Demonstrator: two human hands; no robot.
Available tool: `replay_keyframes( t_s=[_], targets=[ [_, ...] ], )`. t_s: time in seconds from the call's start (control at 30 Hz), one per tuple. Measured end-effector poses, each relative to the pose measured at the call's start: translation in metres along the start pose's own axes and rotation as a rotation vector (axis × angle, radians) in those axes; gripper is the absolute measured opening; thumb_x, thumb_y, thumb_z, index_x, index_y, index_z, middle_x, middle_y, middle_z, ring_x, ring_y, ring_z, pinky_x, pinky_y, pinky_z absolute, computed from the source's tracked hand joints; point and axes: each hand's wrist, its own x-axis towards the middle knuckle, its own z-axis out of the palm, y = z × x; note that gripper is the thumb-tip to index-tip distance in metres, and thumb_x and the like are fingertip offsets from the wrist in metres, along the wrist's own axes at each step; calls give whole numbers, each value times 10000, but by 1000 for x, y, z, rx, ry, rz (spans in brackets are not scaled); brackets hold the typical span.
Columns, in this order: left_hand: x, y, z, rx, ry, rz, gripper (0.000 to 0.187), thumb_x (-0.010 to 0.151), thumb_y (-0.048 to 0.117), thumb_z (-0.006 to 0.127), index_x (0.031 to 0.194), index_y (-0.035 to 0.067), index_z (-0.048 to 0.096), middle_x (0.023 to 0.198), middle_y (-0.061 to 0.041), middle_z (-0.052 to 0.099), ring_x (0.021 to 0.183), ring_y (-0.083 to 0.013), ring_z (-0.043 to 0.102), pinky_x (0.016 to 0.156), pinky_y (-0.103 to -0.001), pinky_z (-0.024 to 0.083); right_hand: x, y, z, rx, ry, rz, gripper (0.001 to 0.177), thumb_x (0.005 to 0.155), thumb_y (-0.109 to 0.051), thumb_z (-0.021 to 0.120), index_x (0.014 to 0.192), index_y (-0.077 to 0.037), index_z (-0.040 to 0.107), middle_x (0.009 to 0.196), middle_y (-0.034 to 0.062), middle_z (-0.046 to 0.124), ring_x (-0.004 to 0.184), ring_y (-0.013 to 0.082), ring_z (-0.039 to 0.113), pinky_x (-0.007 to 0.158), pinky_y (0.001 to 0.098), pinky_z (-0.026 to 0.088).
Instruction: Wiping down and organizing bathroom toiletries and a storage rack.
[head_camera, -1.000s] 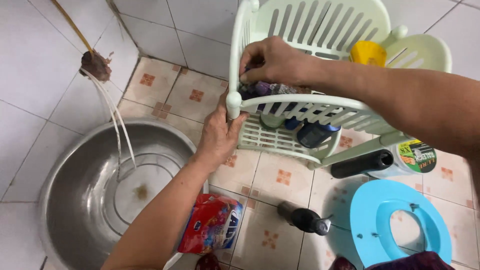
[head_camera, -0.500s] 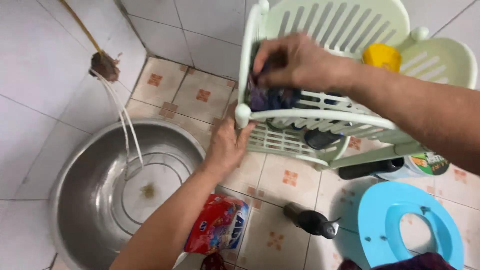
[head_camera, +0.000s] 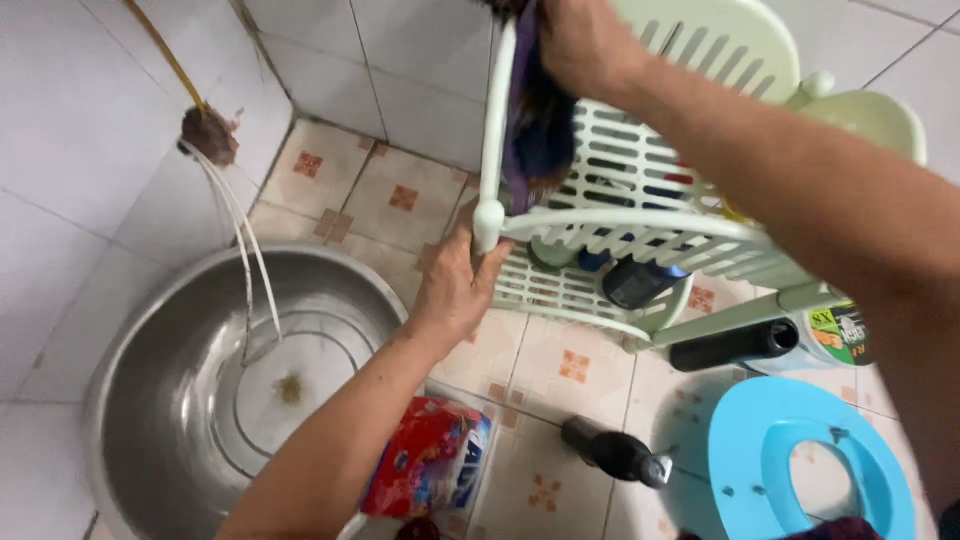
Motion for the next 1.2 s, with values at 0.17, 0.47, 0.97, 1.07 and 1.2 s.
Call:
replay_keyframes(
  t_s=[0.17,0.47,0.97,1.07,1.2],
  targets=[
    [1,-3,-2,-3,-91,-145,510,910,433,499,1231,39,455,666,-65,505,528,-193,506,429,-358,423,-14,-85,-40,92,-23,-187,243,1004,27,393,1192,90,534,1079,262,566,924,442,547,765,478,417],
    [3,-15,8,144,75,16,491,926,463,495,950,-26,540,768,-210,600,716,-364,572,623,-461,451,-25,-95,-45,-138,-180,-776,218,898,-163,735,1067,-45,665,1130,152,676,692,246,698,461,322,521],
    [7,16,-3,29,44,31,474,918,249,556,1322,57,401,826,-135,625,741,-289,604,644,-420,469,-29,-20,-48,-872,-560,83,632,855,-348,663,1403,-169,403,1410,157,343,810,240,640,583,387,558],
    [6,11,-2,11,117,121,414,906,223,577,1250,38,442,865,-169,639,762,-363,612,663,-423,453,-54,19,-73,-966,-167,-163,357,897,-255,575,1250,-203,553,1152,72,581,531,231,636,341,382,454],
    [7,13,-4,-42,87,127,444,924,233,563,1287,16,428,902,-150,639,798,-303,623,673,-397,478,-97,34,-118,-1109,-343,123,526,947,-333,475,1461,-246,401,1179,41,570,501,227,635,367,364,471]
  ],
)
